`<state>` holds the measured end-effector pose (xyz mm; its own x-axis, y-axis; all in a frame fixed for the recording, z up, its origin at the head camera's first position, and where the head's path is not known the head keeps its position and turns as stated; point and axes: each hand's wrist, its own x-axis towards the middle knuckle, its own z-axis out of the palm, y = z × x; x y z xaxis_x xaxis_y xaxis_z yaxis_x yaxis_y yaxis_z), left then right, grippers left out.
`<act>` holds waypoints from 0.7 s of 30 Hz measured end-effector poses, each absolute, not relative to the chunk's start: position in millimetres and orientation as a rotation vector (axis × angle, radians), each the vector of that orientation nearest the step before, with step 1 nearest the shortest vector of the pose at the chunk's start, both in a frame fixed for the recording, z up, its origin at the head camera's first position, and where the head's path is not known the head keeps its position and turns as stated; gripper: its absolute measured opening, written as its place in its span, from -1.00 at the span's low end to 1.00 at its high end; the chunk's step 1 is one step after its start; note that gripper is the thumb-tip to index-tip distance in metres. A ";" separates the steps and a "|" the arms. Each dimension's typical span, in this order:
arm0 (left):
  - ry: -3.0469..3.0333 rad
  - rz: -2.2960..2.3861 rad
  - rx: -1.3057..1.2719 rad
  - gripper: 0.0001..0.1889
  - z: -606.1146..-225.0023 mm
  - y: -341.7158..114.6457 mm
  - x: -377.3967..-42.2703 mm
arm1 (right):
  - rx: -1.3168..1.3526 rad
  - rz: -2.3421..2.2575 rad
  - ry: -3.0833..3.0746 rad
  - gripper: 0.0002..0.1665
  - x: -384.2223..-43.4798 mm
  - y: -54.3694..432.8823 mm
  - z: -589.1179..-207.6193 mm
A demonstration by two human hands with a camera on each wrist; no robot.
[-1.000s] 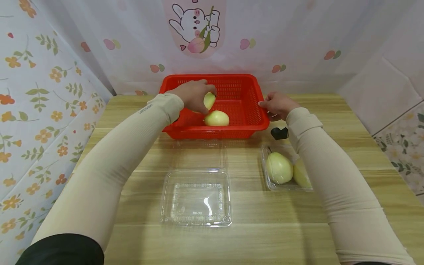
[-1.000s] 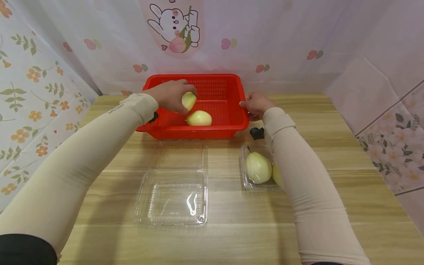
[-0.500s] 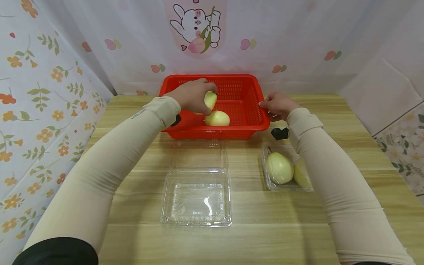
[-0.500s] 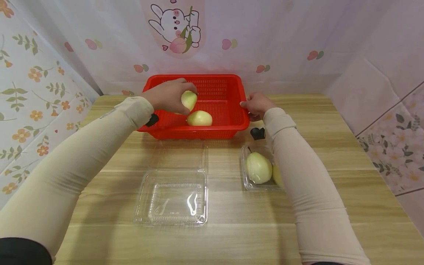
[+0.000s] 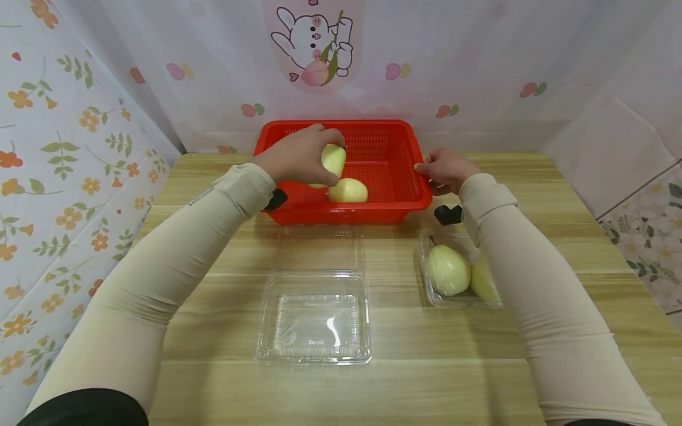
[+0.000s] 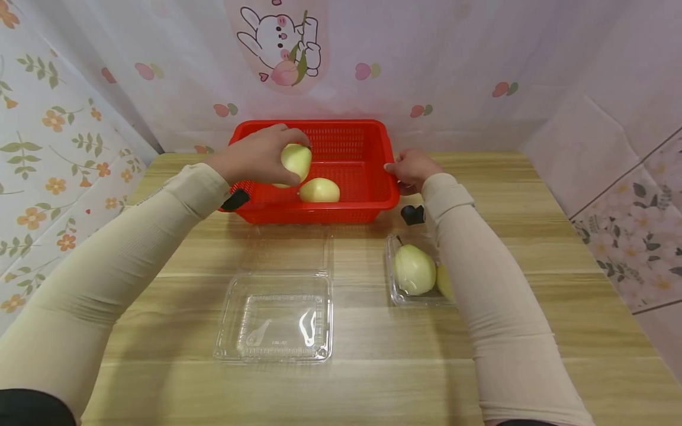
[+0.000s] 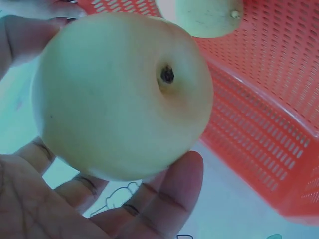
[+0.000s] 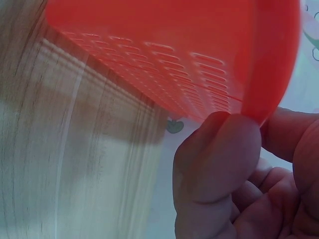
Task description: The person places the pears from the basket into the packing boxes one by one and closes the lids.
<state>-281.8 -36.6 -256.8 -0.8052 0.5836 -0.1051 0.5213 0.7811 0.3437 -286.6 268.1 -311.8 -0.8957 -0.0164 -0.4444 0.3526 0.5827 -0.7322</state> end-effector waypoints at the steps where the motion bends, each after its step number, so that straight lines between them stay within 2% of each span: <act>1: 2.771 0.462 0.855 -0.37 -256.1 -37.7 -280.1 | 0.270 -1.244 2.408 -0.73 -286.8 268.1 -312.1; 21: 2.858 0.607 0.711 -0.35 -256.5 -57.9 -243.5 | 0.267 -1.251 2.407 -0.75 -287.5 268.3 -313.5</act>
